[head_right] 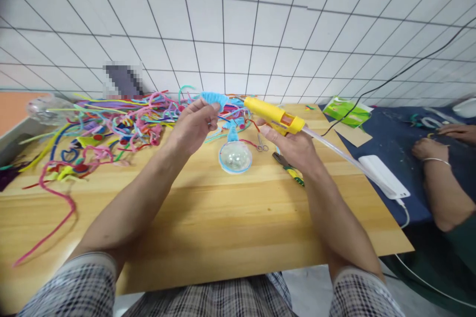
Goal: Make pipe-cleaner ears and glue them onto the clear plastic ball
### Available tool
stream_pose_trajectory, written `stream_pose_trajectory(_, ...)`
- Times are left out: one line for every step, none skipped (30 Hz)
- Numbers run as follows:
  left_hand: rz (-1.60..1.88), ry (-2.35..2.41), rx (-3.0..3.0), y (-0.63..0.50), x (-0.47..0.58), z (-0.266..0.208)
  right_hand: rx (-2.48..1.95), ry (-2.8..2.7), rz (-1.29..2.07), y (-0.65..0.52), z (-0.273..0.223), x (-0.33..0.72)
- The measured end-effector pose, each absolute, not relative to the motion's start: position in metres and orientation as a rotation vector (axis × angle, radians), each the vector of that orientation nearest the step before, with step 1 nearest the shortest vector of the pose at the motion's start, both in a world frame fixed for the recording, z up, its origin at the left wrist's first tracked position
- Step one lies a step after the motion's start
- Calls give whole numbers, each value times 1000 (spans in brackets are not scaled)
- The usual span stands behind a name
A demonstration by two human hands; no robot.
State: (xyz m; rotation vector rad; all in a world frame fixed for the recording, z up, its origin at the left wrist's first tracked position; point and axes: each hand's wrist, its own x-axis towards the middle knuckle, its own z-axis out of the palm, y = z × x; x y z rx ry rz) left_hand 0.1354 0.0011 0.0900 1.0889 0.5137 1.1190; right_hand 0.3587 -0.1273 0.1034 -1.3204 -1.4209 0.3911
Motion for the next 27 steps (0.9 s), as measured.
stream_pose_trajectory(1129,524,1141,3,135,88,-1312,-1408,376,-128,103,361)
stream_pose_trajectory(1131,540,1199,6,134,86,-1304,-1396,362,-128,103,363)
stream_pose_trajectory(1123,552,1252,9,134,84,-1297,-1390,353,-129,103,366)
stream_pose_trajectory(1099,561,1303,11,133,82,-1294,-1390,349,-129,103,368)
stream_pose_trajectory(1065,568,1351,14,133,79,-1293,-1394,349,-128,103,371)
stream_pose_trajectory(1026,572,1394,17,133,77,-1291,-1398,349,-128,103,373)
stream_pose_trajectory(986,575,1431,19,133,74,-1287,-1400,354,-128,103,374)
stream_pose_trajectory(953,582,1462,21,133,72,-1278,-1397,360,-127,102,375)
stream_pose_trajectory(932,590,1485,24,133,70,-1269,-1386,370,-126,102,375)
stream_pose_trajectory(921,600,1503,26,132,68,-1268,-1367,387,-126,101,375)
stream_pose_trajectory(912,615,1520,27,131,66,-1277,-1342,407,-125,100,374)
stream_pose_trajectory(902,632,1539,29,129,65,-1301,-1319,429,-124,98,374)
stream_pose_trajectory(888,644,1560,30,127,63,-1344,-1300,449,-123,95,375)
stream_pose_trajectory(865,646,1583,31,125,62,-1402,-1286,463,-121,91,377)
stream_pose_trajectory(826,635,1608,31,123,61,-1465,-1278,467,-118,86,380)
stream_pose_trajectory(769,610,1633,30,122,60,-1523,-1273,468,-116,79,387)
stream_pose_trajectory(703,574,1655,29,120,59,-1577,-1263,469,-113,72,396)
stream_pose_trajectory(630,537,1674,28,120,59,-1613,-1248,470,-110,63,407)
stream_pose_trajectory(557,502,1691,26,119,58,-1634,-1238,502,-108,54,421)
stream_pose_trajectory(489,471,1705,24,119,59,-1650,-1195,491,-108,44,436)
stream_pose_trajectory(429,444,1718,22,119,59,-1683,-1145,464,-109,34,453)
stream_pose_trajectory(379,418,1732,21,120,60,-1734,-1102,437,-111,25,470)
stream_pose_trajectory(337,393,1749,20,120,61,-1809,-1039,389,-115,15,487)
stream_pose_trajectory(303,370,1772,19,120,62,-1912,-986,323,-121,7,503)
stream_pose_trajectory(284,353,1801,19,119,64,-2014,-952,257,-128,0,518)
stream_pose_trajectory(276,345,1837,20,119,65,-2072,-918,207,-135,-7,530)
stream_pose_trajectory(274,342,1876,20,119,66,-2117,-905,168,-141,-13,539)
